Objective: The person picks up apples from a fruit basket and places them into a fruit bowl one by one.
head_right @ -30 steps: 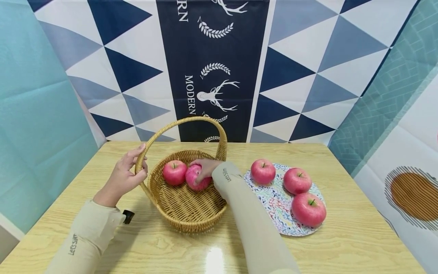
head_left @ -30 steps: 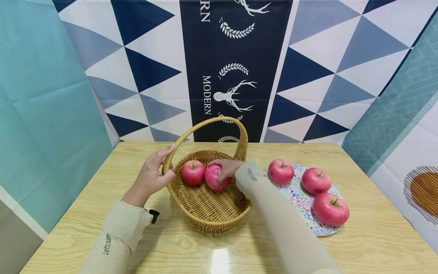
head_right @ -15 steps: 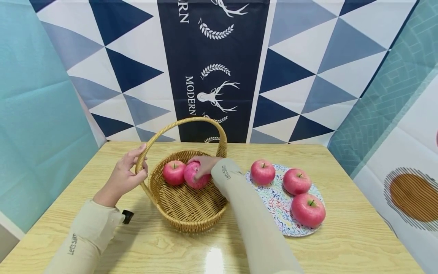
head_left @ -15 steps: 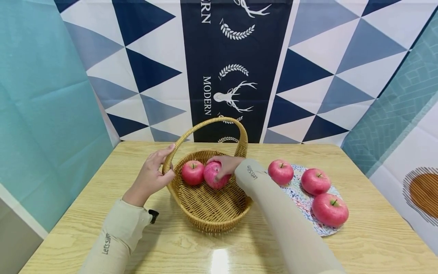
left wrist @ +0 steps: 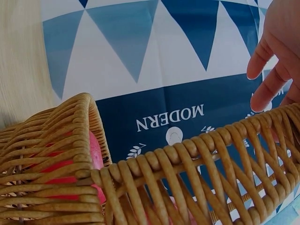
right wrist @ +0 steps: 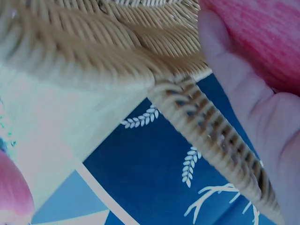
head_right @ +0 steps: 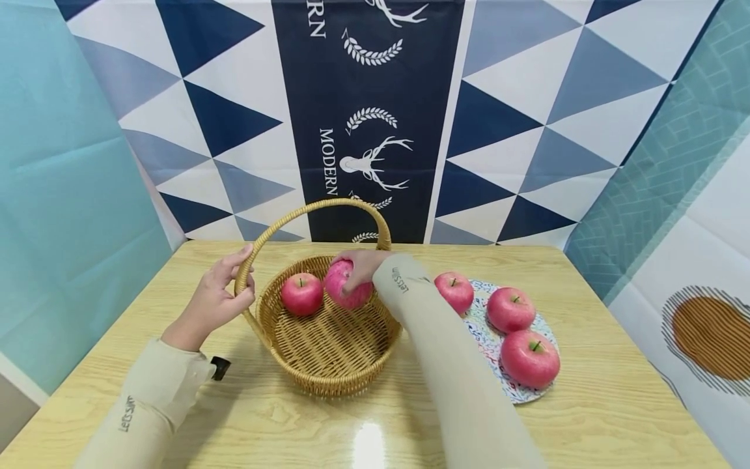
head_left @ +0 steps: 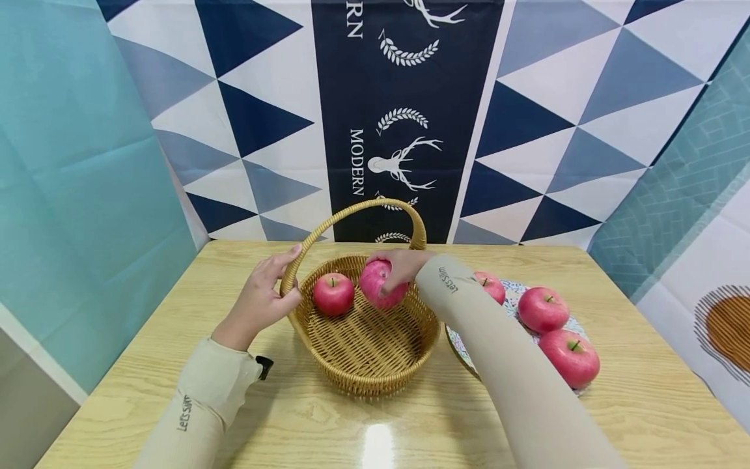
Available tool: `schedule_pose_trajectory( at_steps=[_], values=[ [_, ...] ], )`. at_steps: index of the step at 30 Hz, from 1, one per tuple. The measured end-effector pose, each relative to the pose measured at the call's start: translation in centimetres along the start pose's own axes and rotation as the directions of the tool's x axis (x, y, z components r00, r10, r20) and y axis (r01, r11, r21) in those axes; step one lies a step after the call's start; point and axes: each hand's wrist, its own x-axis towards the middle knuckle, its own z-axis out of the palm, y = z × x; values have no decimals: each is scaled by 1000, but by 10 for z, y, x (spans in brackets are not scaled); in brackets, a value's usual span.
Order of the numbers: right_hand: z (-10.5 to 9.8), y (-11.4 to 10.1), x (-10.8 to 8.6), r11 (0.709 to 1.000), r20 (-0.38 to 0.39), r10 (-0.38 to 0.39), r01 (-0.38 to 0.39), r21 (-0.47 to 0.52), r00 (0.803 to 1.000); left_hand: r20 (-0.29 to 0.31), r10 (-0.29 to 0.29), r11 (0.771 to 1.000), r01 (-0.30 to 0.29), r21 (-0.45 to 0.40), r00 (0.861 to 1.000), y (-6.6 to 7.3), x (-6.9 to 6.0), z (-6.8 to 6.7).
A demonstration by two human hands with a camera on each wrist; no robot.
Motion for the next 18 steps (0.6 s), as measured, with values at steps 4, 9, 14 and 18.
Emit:
schedule_pose_trajectory(
  at_steps=[4,9,14,18],
  values=[
    [-4,-4,-5,999,3,-3,3,-37,1000,2,-2,1000,2,-1,1000,0,0,0],
    [-6,-7,-7,998,-2,-3,3,-63,1000,5,6,1000,-6,-3,1000,1,0,-1],
    [-6,-8,-10,997,17,-23,24,-71,1000,10,-4,1000,4,3,1000,2,1,-1],
    [-5,-6,-13,994,56,-44,50,-93,997,16,-21,1000,21,6,1000,2,1,-1]
  ],
)
